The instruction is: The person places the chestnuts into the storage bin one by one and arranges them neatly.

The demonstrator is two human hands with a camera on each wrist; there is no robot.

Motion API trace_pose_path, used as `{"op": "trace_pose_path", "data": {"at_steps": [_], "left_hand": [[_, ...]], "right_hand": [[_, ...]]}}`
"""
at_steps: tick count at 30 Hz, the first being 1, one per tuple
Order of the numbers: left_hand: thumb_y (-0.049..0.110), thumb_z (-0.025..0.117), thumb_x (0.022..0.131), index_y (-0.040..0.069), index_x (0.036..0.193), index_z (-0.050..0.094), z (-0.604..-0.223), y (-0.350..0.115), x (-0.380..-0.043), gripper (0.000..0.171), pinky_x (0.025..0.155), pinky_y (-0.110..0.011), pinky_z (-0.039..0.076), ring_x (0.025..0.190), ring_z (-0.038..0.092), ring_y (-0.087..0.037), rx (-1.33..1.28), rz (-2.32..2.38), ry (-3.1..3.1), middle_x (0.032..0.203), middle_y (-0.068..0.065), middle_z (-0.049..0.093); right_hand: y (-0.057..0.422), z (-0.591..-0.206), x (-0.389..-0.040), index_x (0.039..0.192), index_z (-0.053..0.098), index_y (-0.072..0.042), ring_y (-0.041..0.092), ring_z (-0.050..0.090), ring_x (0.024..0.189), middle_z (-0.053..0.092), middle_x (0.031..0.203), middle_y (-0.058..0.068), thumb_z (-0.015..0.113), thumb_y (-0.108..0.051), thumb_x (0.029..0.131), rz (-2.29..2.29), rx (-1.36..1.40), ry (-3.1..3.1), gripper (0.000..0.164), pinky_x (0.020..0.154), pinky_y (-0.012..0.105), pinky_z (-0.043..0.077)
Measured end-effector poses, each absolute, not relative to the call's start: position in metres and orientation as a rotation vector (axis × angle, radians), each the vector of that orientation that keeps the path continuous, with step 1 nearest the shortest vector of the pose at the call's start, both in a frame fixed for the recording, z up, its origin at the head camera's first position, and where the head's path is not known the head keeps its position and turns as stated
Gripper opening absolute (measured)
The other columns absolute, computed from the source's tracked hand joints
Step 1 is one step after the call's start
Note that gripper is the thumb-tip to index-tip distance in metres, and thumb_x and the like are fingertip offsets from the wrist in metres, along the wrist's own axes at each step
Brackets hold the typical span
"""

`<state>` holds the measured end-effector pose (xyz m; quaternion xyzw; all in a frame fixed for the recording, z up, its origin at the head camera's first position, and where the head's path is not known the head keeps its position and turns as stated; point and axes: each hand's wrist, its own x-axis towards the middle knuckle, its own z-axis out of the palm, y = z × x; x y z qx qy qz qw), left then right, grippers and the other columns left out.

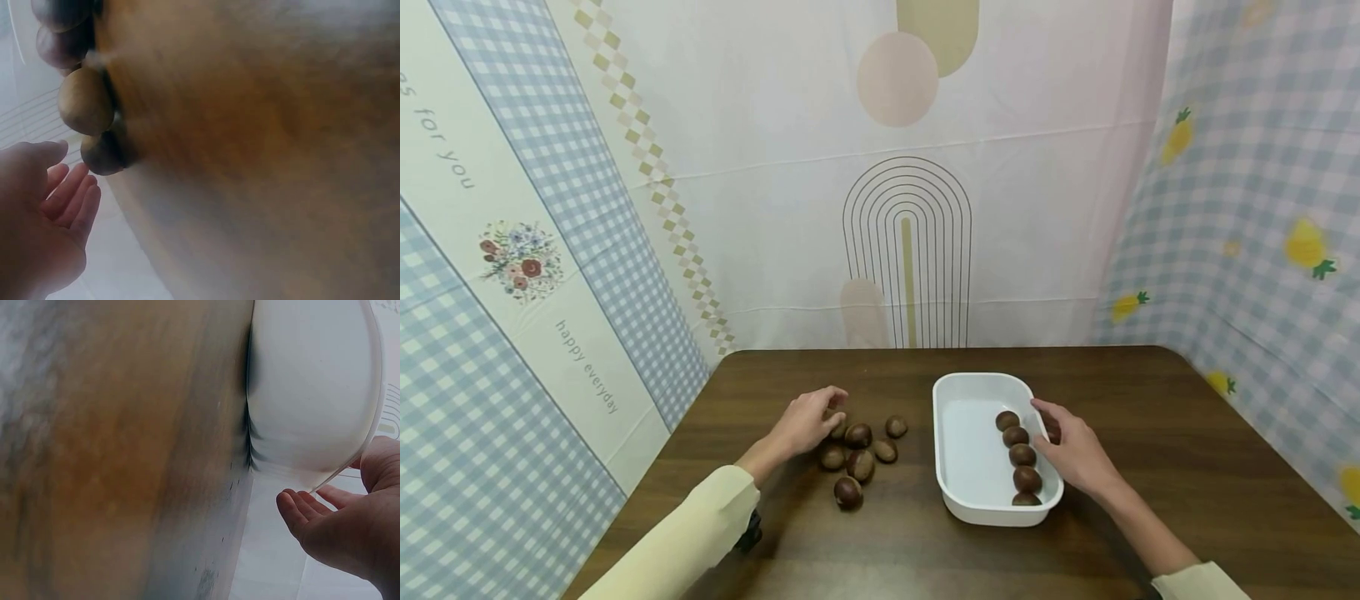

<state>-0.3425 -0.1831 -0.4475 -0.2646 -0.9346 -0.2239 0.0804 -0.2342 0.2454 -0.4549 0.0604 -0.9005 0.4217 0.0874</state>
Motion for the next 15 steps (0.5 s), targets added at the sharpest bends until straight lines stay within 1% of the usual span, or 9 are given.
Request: {"op": "trace_pose_path", "data": {"at_steps": [7, 10, 15], "left_hand": [[0.011, 0.077, 0.099, 0.0, 0.131, 0.067, -0.454, -0.19, -0.333, 0.035, 0.097, -0.053, 0.056, 0.113, 0.07, -0.031, -0.793, -0.679, -2.807, 0.123, -0.014, 0.073], [0.013, 0.077, 0.099, 0.0, 0.132, 0.067, -0.456, -0.192, -0.33, 0.037, 0.099, -0.052, 0.055, 0.115, 0.069, -0.03, -0.79, -0.674, -2.825, 0.124, -0.013, 0.073], [0.011, 0.08, 0.097, 0.001, 0.131, 0.067, -0.46, -0.195, -0.327, 0.038, 0.1, -0.054, 0.054, 0.114, 0.07, -0.031, -0.796, -0.681, -2.799, 0.125, -0.013, 0.073]], "right_hand": [[0.246, -0.455, -0.234, 0.152, 0.045, 0.01, 0.052, 0.062, 0.123, 0.054, 0.142, 0.041, 0.065, 0.0, 0.1, 1.249, 0.179, -2.68, 0.057, 0.1, 0.062, 0.053], [0.246, -0.455, -0.233, 0.153, 0.045, 0.01, 0.052, 0.062, 0.123, 0.054, 0.142, 0.041, 0.065, 0.0, 0.1, 1.254, 0.172, -2.685, 0.058, 0.1, 0.061, 0.054], [0.245, -0.455, -0.233, 0.154, 0.044, 0.009, 0.052, 0.062, 0.124, 0.053, 0.144, 0.04, 0.064, -0.001, 0.1, 1.26, 0.165, -2.689, 0.058, 0.1, 0.061, 0.054]]}}
